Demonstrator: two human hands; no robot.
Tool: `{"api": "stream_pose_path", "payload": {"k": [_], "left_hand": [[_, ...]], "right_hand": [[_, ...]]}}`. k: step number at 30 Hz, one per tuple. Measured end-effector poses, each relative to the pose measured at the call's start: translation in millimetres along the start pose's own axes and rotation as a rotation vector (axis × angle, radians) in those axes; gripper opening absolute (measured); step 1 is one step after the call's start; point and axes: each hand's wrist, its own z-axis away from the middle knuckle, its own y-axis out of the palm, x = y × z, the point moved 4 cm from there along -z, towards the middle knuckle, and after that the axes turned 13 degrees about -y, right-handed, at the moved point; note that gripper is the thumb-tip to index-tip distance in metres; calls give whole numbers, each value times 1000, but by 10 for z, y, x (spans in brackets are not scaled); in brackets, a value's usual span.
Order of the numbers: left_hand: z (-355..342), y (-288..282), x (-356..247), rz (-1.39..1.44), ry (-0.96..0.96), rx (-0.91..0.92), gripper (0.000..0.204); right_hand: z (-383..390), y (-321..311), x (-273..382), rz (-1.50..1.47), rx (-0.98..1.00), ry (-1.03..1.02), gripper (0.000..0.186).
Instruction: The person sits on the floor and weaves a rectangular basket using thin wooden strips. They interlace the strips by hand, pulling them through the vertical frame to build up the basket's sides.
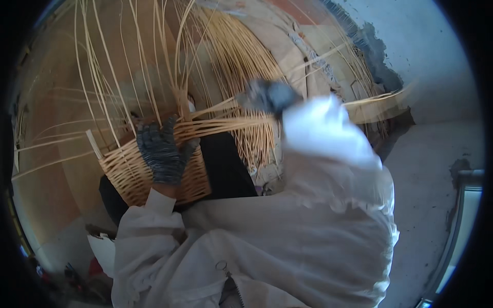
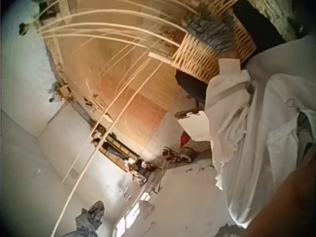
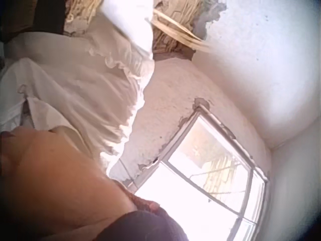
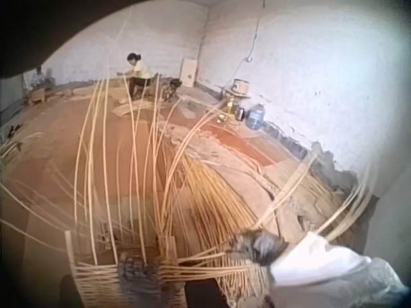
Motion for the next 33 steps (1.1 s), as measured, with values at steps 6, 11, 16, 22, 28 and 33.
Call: {"api": "stream_pose_path", "payload": {"k": [6, 11, 16, 22, 28, 33], "left_hand": [[89, -29, 5, 272, 104, -143, 41], [-777, 109, -202, 519, -106, 419, 32], [-910, 578, -277, 151, -220, 808, 39], [-401, -292, -971, 143, 32, 512, 37], [-663, -62, -1390, 305, 25, 852, 30], [-414, 290, -813, 393, 104, 233, 20]], "right_hand": [[277, 140, -38, -13, 191, -363, 12], [278, -3, 172, -161, 20, -273, 27], [811, 771, 615, 667, 390, -631, 24], [702, 1562, 802, 1826, 604, -523, 35], [-486, 1527, -79, 1283, 622, -132, 29], [-287, 1419, -300, 923, 519, -289, 19]]}}
